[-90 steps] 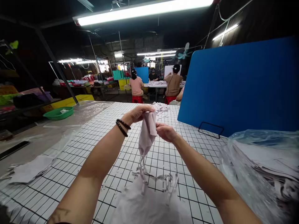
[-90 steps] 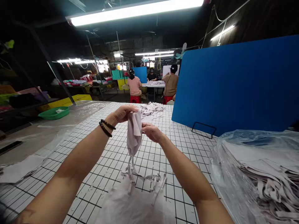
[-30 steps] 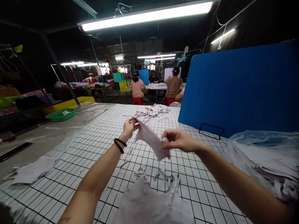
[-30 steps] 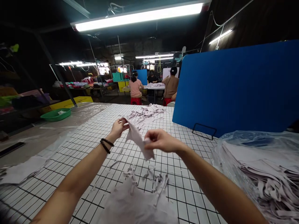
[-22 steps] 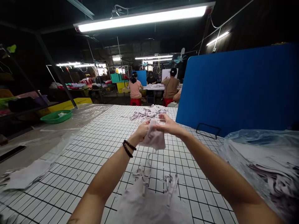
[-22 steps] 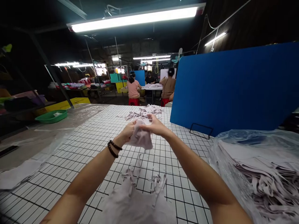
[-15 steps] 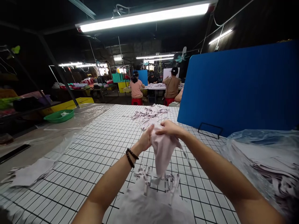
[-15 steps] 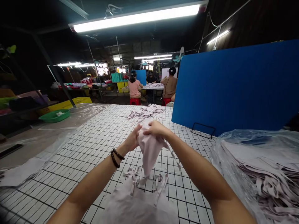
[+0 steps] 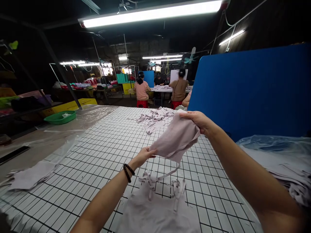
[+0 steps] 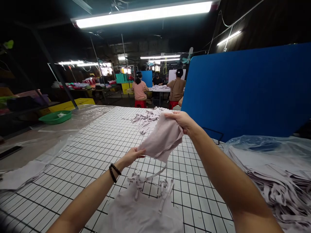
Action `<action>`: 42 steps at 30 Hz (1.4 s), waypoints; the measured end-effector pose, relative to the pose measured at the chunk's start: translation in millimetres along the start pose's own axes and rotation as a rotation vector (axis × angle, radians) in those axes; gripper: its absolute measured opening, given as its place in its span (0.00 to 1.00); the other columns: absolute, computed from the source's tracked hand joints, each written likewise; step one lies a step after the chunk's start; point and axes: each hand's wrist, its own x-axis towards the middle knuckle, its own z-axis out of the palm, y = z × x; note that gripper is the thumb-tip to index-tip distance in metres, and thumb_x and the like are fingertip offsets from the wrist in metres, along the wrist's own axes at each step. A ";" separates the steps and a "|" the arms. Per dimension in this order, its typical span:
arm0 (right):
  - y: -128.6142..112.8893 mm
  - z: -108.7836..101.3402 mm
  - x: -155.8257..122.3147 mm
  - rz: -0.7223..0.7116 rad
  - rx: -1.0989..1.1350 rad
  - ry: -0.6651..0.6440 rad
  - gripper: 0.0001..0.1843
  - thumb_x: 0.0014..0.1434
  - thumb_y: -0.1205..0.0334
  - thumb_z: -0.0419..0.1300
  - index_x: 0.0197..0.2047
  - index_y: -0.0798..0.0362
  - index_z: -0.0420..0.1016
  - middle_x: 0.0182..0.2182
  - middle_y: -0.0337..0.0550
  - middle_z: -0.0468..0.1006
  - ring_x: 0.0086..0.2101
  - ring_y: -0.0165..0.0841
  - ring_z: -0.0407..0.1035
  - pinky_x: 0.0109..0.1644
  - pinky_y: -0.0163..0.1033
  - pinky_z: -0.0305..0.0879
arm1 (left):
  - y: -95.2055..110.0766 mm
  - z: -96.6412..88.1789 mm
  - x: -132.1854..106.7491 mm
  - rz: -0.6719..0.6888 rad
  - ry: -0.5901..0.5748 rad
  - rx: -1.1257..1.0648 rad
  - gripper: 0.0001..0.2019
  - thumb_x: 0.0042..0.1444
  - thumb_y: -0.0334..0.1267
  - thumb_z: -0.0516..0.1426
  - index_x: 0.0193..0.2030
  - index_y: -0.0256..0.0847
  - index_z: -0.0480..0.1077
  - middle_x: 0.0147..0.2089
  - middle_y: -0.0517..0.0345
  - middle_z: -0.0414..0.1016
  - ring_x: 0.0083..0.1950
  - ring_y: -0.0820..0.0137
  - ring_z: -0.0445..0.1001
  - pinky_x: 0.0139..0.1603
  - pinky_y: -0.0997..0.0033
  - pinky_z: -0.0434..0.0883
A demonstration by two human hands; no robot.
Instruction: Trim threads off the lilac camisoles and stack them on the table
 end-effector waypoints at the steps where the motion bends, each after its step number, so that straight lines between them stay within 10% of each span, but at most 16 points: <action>1: 0.2 -4.6 0.1 -0.010 0.018 0.010 0.20 0.41 0.59 0.73 0.36 0.56 0.74 0.32 0.48 0.77 0.29 0.35 0.70 0.28 0.37 0.70 | 6.4 -3.6 2.9 0.033 0.049 -0.014 0.18 0.48 0.48 0.64 0.39 0.33 0.76 0.43 0.43 0.76 0.44 0.63 0.74 0.48 0.61 0.71; 9: 28.4 -64.9 31.5 -0.030 -0.105 0.086 0.20 0.37 0.57 0.75 0.30 0.54 0.70 0.27 0.41 0.72 0.24 0.28 0.64 0.20 0.31 0.61 | 77.9 -41.3 60.3 0.328 0.416 0.062 0.17 0.46 0.46 0.66 0.37 0.33 0.74 0.34 0.53 0.76 0.33 0.72 0.71 0.35 0.72 0.70; 15: 34.7 -83.1 36.5 -0.156 -0.207 0.192 0.23 0.31 0.58 0.76 0.28 0.53 0.69 0.16 0.30 0.61 0.15 0.20 0.49 0.14 0.28 0.41 | 136.4 -46.2 96.9 0.455 0.448 0.159 0.12 0.44 0.40 0.67 0.30 0.34 0.74 0.22 0.62 0.71 0.25 0.77 0.67 0.28 0.77 0.65; 18: 34.5 -79.1 12.0 -0.255 -0.215 0.211 0.22 0.34 0.55 0.75 0.30 0.53 0.72 0.17 0.33 0.64 0.15 0.21 0.54 0.14 0.29 0.47 | 144.7 -40.2 84.4 0.458 0.414 0.189 0.12 0.46 0.42 0.65 0.32 0.35 0.73 0.19 0.64 0.68 0.20 0.78 0.66 0.24 0.77 0.65; 23: 76.8 -71.3 -67.6 -0.172 -0.293 0.152 0.17 0.43 0.55 0.71 0.34 0.52 0.75 0.27 0.42 0.75 0.27 0.33 0.71 0.31 0.39 0.70 | 96.1 -34.8 3.3 0.318 0.238 0.292 0.12 0.51 0.42 0.63 0.37 0.35 0.73 0.33 0.53 0.77 0.35 0.69 0.77 0.40 0.67 0.74; 28: 180.0 -50.1 -167.9 0.109 -0.538 -0.166 0.12 0.53 0.51 0.63 0.34 0.50 0.76 0.32 0.45 0.78 0.33 0.38 0.72 0.38 0.45 0.71 | -4.6 -34.3 -107.2 0.038 0.029 0.587 0.09 0.57 0.41 0.56 0.38 0.41 0.75 0.39 0.52 0.79 0.41 0.67 0.76 0.42 0.67 0.74; 32: 242.5 -27.5 -220.4 0.154 -0.520 -0.176 0.13 0.57 0.50 0.58 0.36 0.51 0.76 0.35 0.45 0.79 0.37 0.39 0.73 0.43 0.44 0.72 | -63.8 -30.3 -159.0 0.076 0.024 0.759 0.12 0.59 0.33 0.50 0.44 0.42 0.74 0.40 0.56 0.79 0.40 0.69 0.76 0.40 0.70 0.74; 38: 239.6 -21.6 -262.0 -0.068 -0.567 0.067 0.12 0.58 0.55 0.59 0.43 0.49 0.76 0.45 0.45 0.78 0.47 0.40 0.71 0.53 0.45 0.68 | -72.8 -25.6 -192.2 0.380 0.113 0.838 0.15 0.58 0.27 0.49 0.48 0.41 0.71 0.50 0.54 0.76 0.53 0.69 0.73 0.56 0.65 0.70; 42: 244.9 -18.4 -293.4 -0.085 -0.691 -0.062 0.09 0.59 0.59 0.57 0.42 0.48 0.75 0.45 0.44 0.78 0.47 0.39 0.72 0.52 0.43 0.70 | -82.7 -28.3 -223.7 0.397 0.034 0.914 0.17 0.57 0.24 0.49 0.49 0.41 0.70 0.52 0.54 0.75 0.55 0.69 0.72 0.57 0.65 0.70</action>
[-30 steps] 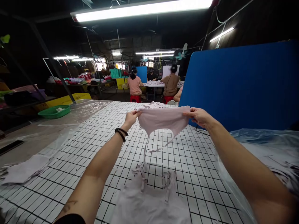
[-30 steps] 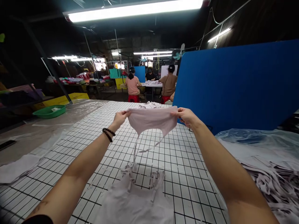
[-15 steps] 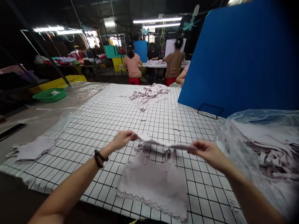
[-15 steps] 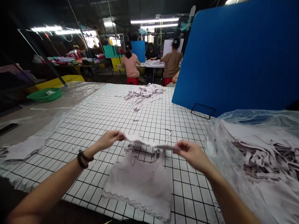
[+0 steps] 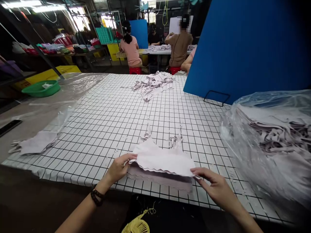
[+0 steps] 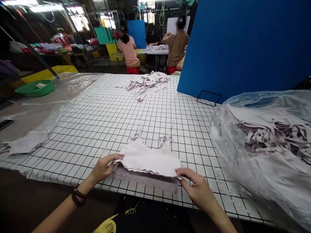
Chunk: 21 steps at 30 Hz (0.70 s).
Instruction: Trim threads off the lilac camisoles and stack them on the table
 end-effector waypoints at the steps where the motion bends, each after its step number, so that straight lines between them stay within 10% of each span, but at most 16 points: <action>1: 2.8 4.9 -6.8 -0.006 -0.032 -0.036 0.08 0.59 0.61 0.57 0.41 0.48 0.75 0.44 0.44 0.78 0.46 0.38 0.72 0.51 0.43 0.71 | -1.0 3.0 -9.7 0.007 -0.026 0.027 0.17 0.56 0.24 0.49 0.49 0.41 0.70 0.52 0.54 0.75 0.55 0.69 0.72 0.57 0.64 0.70; 13: 11.2 25.3 -26.3 -0.190 -0.328 -0.077 0.13 0.59 0.68 0.53 0.42 0.48 0.76 0.47 0.46 0.76 0.47 0.40 0.70 0.50 0.47 0.69 | 3.6 20.4 -43.8 0.089 -0.041 0.179 0.19 0.54 0.27 0.54 0.54 0.39 0.68 0.60 0.48 0.67 0.64 0.61 0.62 0.62 0.58 0.66; 21: -9.3 -3.6 3.2 0.052 -0.161 -0.190 0.12 0.61 0.53 0.54 0.39 0.46 0.77 0.44 0.44 0.76 0.44 0.37 0.70 0.42 0.39 0.70 | 5.5 24.7 -43.6 0.061 -0.038 0.289 0.22 0.56 0.33 0.56 0.58 0.43 0.65 0.62 0.51 0.65 0.66 0.58 0.59 0.62 0.54 0.65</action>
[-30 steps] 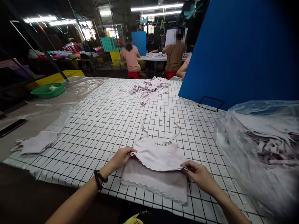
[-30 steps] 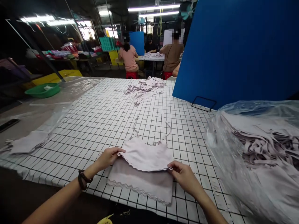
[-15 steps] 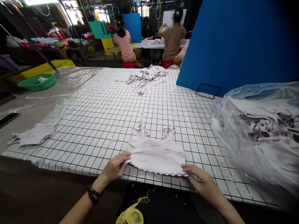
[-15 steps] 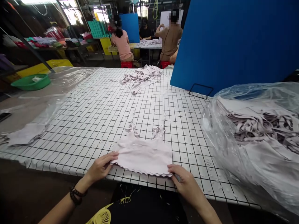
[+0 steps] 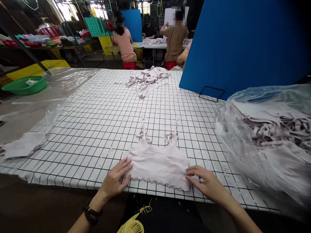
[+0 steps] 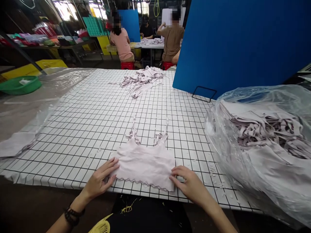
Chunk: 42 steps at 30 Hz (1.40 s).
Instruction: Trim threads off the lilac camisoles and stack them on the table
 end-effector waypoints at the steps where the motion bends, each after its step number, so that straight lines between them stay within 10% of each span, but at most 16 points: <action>1: 0.6 -4.3 7.1 0.029 0.024 0.026 0.12 0.62 0.52 0.53 0.38 0.46 0.76 0.42 0.43 0.76 0.43 0.36 0.70 0.40 0.38 0.70 | 1.8 0.9 1.9 -0.017 0.024 0.009 0.20 0.57 0.33 0.55 0.57 0.44 0.67 0.61 0.52 0.66 0.65 0.59 0.60 0.62 0.54 0.65; 6: 13.5 -7.4 41.2 0.155 -0.064 0.117 0.10 0.58 0.53 0.56 0.39 0.47 0.74 0.38 0.41 0.76 0.31 0.33 0.69 0.37 0.40 0.67 | 5.4 3.4 27.6 -0.282 0.161 -0.004 0.15 0.61 0.37 0.52 0.54 0.45 0.69 0.56 0.52 0.68 0.58 0.63 0.67 0.58 0.57 0.67; 11: 25.1 6.7 53.2 0.298 -0.026 0.076 0.09 0.53 0.56 0.58 0.38 0.48 0.70 0.30 0.38 0.74 0.30 0.34 0.68 0.34 0.38 0.65 | -9.6 3.3 61.3 -0.555 0.055 -0.078 0.18 0.58 0.47 0.54 0.53 0.44 0.69 0.46 0.53 0.71 0.45 0.64 0.71 0.46 0.61 0.72; 29: 40.4 4.8 59.9 0.305 0.243 0.059 0.12 0.53 0.52 0.59 0.37 0.51 0.70 0.26 0.37 0.70 0.27 0.32 0.66 0.30 0.36 0.64 | -16.2 0.8 84.1 -0.673 0.100 -0.112 0.15 0.55 0.46 0.56 0.47 0.42 0.70 0.36 0.58 0.71 0.36 0.66 0.69 0.41 0.64 0.69; 34: 32.0 -24.3 86.6 0.307 0.115 0.176 0.14 0.54 0.48 0.57 0.34 0.50 0.72 0.30 0.41 0.76 0.29 0.33 0.67 0.34 0.38 0.64 | 27.2 -4.9 101.4 -0.614 0.203 -0.127 0.15 0.56 0.45 0.56 0.48 0.42 0.69 0.45 0.51 0.69 0.46 0.61 0.68 0.44 0.59 0.70; 38: 22.6 -35.8 140.1 0.287 -0.025 0.254 0.15 0.56 0.47 0.55 0.32 0.50 0.72 0.33 0.43 0.77 0.32 0.35 0.69 0.34 0.39 0.62 | 83.2 16.8 131.7 -0.380 -0.112 -0.673 0.12 0.58 0.43 0.55 0.47 0.43 0.71 0.42 0.53 0.73 0.40 0.67 0.71 0.42 0.66 0.72; 42: 18.6 -32.4 200.3 0.410 -0.214 0.311 0.17 0.57 0.45 0.53 0.36 0.51 0.71 0.35 0.48 0.77 0.39 0.42 0.70 0.40 0.44 0.61 | 111.6 57.8 161.0 -0.420 -0.283 -1.124 0.18 0.57 0.43 0.58 0.53 0.39 0.70 0.46 0.48 0.75 0.44 0.67 0.74 0.48 0.65 0.71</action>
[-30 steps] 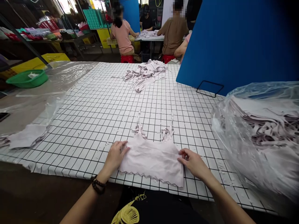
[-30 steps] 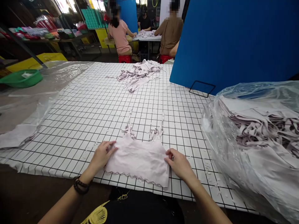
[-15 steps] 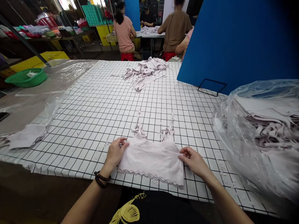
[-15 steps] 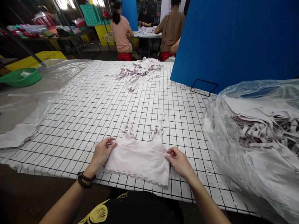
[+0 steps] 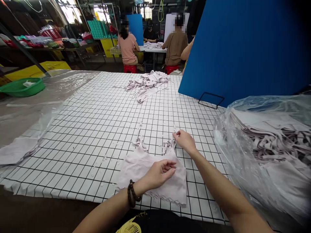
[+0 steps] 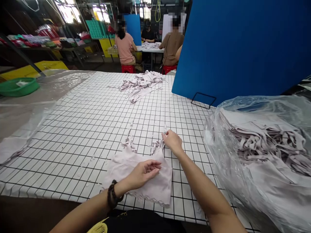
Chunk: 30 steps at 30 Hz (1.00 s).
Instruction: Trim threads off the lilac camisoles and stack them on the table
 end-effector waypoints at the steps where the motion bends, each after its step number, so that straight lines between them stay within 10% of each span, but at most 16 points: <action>1: -4.8 4.3 11.2 0.033 -0.005 0.011 0.18 0.57 0.46 0.54 0.38 0.52 0.70 0.37 0.50 0.76 0.41 0.45 0.70 0.42 0.46 0.61 | -4.4 5.0 8.2 -0.042 -0.025 -0.109 0.21 0.56 0.43 0.59 0.55 0.38 0.68 0.49 0.46 0.74 0.46 0.66 0.74 0.49 0.64 0.70; 7: -8.1 15.0 60.5 0.189 0.260 -0.069 0.08 0.45 0.68 0.64 0.30 0.56 0.69 0.40 0.57 0.74 0.48 0.48 0.67 0.42 0.43 0.62 | -19.1 5.4 27.8 -0.272 -0.059 -0.490 0.36 0.51 0.43 0.63 0.64 0.35 0.55 0.55 0.36 0.68 0.47 0.64 0.76 0.53 0.58 0.69; 17: 15.6 -18.1 74.6 0.122 0.991 -0.480 0.06 0.49 0.68 0.61 0.34 0.56 0.70 0.33 0.46 0.75 0.18 0.21 0.53 0.14 0.27 0.48 | -15.9 -5.5 26.6 -0.338 -0.105 -0.630 0.38 0.52 0.42 0.63 0.66 0.36 0.51 0.58 0.35 0.66 0.52 0.62 0.74 0.59 0.55 0.65; 30: 16.0 -36.8 58.3 -0.003 1.271 -0.809 0.05 0.54 0.65 0.63 0.31 0.58 0.73 0.25 0.36 0.70 0.20 0.19 0.60 0.46 0.39 0.71 | -19.1 -6.6 28.0 -0.354 -0.098 -0.627 0.35 0.52 0.42 0.63 0.63 0.35 0.53 0.57 0.36 0.67 0.53 0.61 0.73 0.59 0.55 0.65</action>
